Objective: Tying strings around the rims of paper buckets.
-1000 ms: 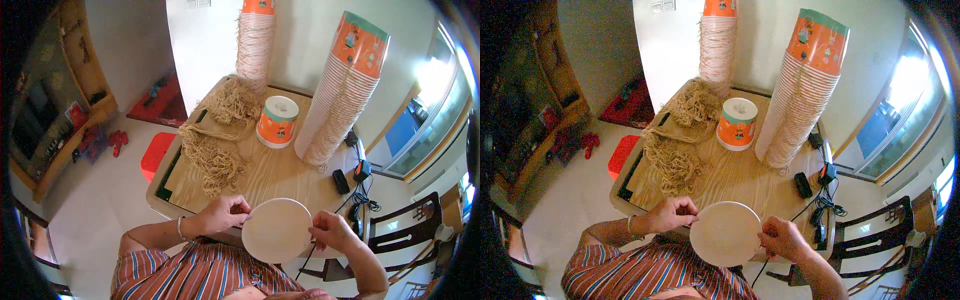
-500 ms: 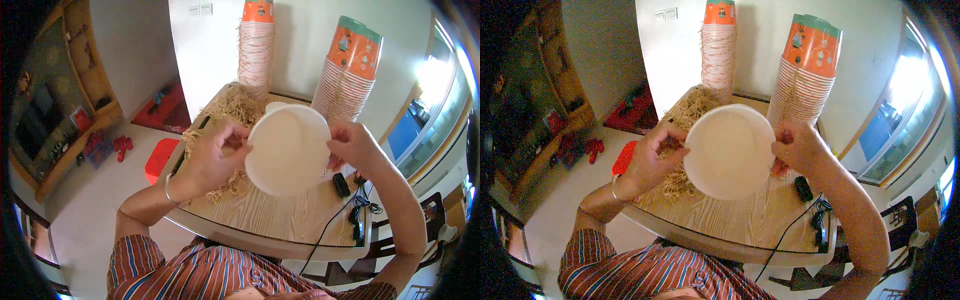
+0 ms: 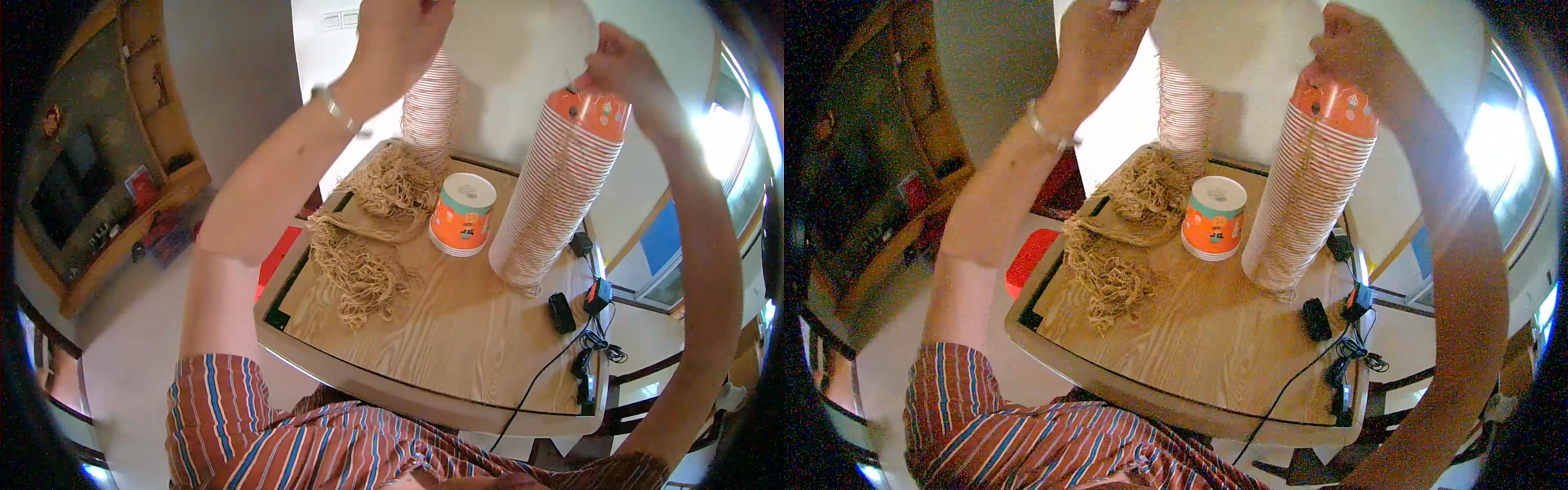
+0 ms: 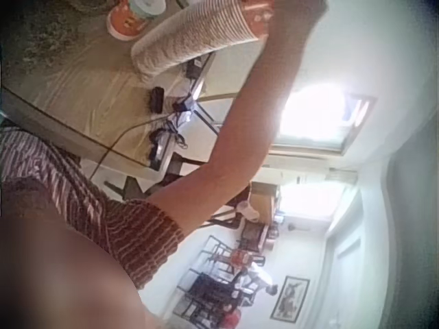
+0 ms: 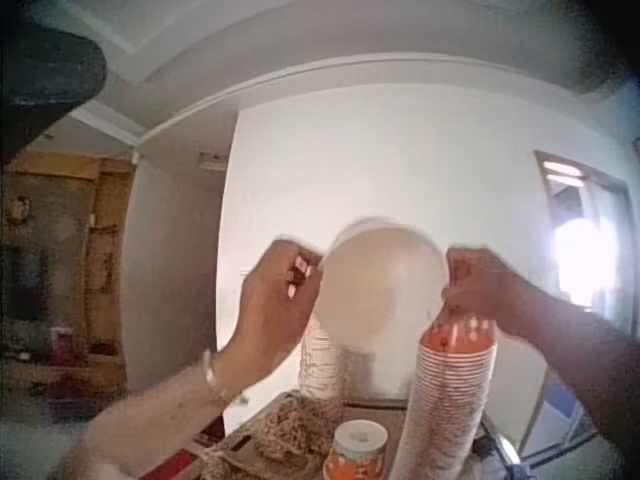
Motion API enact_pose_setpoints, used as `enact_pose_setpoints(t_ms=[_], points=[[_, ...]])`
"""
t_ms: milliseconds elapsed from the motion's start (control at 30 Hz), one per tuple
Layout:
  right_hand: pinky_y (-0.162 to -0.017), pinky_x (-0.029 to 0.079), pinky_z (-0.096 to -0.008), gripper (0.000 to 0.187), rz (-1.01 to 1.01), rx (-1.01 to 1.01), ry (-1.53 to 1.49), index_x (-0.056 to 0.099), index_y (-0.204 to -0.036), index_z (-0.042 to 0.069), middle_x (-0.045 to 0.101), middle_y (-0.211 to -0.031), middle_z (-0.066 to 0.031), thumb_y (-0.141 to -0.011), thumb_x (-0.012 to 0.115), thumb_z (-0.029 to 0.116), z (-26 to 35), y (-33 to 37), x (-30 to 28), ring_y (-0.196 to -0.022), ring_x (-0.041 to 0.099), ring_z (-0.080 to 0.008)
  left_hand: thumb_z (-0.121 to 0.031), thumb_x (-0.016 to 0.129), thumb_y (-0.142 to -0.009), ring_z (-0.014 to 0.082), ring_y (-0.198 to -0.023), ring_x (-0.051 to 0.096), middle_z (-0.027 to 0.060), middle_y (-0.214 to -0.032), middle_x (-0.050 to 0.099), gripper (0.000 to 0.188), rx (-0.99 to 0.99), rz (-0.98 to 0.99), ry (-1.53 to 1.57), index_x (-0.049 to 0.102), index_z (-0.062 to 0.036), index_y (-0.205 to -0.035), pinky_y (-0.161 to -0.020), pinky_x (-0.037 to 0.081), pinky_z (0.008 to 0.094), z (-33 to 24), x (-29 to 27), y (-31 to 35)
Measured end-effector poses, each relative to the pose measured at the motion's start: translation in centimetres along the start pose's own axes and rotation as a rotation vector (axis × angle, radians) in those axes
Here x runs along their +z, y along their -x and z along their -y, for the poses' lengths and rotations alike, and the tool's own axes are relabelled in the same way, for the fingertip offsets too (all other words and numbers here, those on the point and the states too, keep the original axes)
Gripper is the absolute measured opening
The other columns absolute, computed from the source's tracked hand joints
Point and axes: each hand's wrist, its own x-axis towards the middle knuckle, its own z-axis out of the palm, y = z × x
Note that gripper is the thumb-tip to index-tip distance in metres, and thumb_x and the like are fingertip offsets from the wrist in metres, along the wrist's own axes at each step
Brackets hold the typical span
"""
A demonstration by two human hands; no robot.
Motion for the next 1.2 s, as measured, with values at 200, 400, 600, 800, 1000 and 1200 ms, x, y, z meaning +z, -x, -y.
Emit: enact_pose_setpoints(t_ms=[200,400,600,800,1000,1200], points=[[-0.063,0.055,-0.0290,0.009,-0.329,-0.161,-0.026,0.054,-0.086,0.000,0.061,-0.073,-0.0112,-0.079,0.059,-0.001,-0.1,-5.2,-5.7,-0.065,0.064,-0.0175,0.009,0.058,-0.078,0.0221,-0.071,0.051,0.0118,-0.084,0.050,0.016,0.561,-0.287,0.070,0.052,-0.0013,-0.088,-0.062,0.044,0.0303,3.0,5.4,-8.8],[-0.083,0.051,-0.0245,0.007,-0.332,-0.214,-0.036,0.054,-0.087,0.004,0.063,-0.083,-0.0053,-0.088,0.055,0.011,-8.4,-9.2,-10.9,-0.085,0.064,-0.0131,0.006,0.052,-0.077,0.0302,-0.084,0.055,0.0145,-0.090,0.054,0.029,0.685,-0.418,-0.083,0.055,-0.0062,-0.103,-0.072,0.049,0.0388,3.5,13.1,-11.7],[-0.092,0.048,-0.0282,0.022,-0.375,-0.124,-0.142,0.056,-0.108,0.000,0.064,-0.101,-0.0112,-0.091,0.055,0.015,-18.0,-9.9,-12.6,-0.094,0.063,-0.0167,0.000,0.053,-0.076,0.0304,-0.093,0.056,0.0156,-0.100,0.056,0.030,0.394,0.034,-0.698,0.054,-0.0032,-0.106,-0.078,0.047,0.0380,-0.3,17.4,-9.6],[-0.090,0.048,-0.0276,0.029,-0.447,-0.146,-0.160,0.055,-0.116,0.001,0.063,-0.106,-0.0073,-0.091,0.057,0.015,-22.8,-9.4,-9.9,-0.097,0.062,-0.0153,-0.002,0.057,-0.076,0.0285,-0.096,0.056,0.0155,-0.103,0.056,0.028,0.781,-0.162,-0.219,0.054,-0.0019,-0.104,-0.080,0.047,0.0367,3.9,20.1,-8.2],[-0.080,0.048,-0.0266,0.026,-0.486,-0.160,-0.241,0.058,-0.115,0.006,0.061,-0.097,-0.0027,-0.092,0.057,0.017,-26.3,-7.9,-9.7,-0.085,0.058,-0.0114,-0.001,0.060,-0.076,0.0285,-0.099,0.056,0.0159,-0.106,0.056,0.031,0.864,-0.025,-0.152,0.053,0.0005,-0.106,-0.084,0.047,0.0370,3.8,20.4,-6.7],[-0.068,0.044,-0.0260,0.021,-0.499,-0.028,-0.263,0.063,-0.107,0.007,0.056,-0.081,0.0031,-0.096,0.052,0.022,-25.4,-7.0,-7.5,-0.074,0.050,-0.0081,-0.007,0.065,-0.075,0.0211,-0.084,0.061,0.0089,-0.091,0.062,0.015,0.892,-0.165,-0.183,0.062,-0.0048,-0.089,-0.073,0.052,0.0323,4.9,21.0,-5.5]])
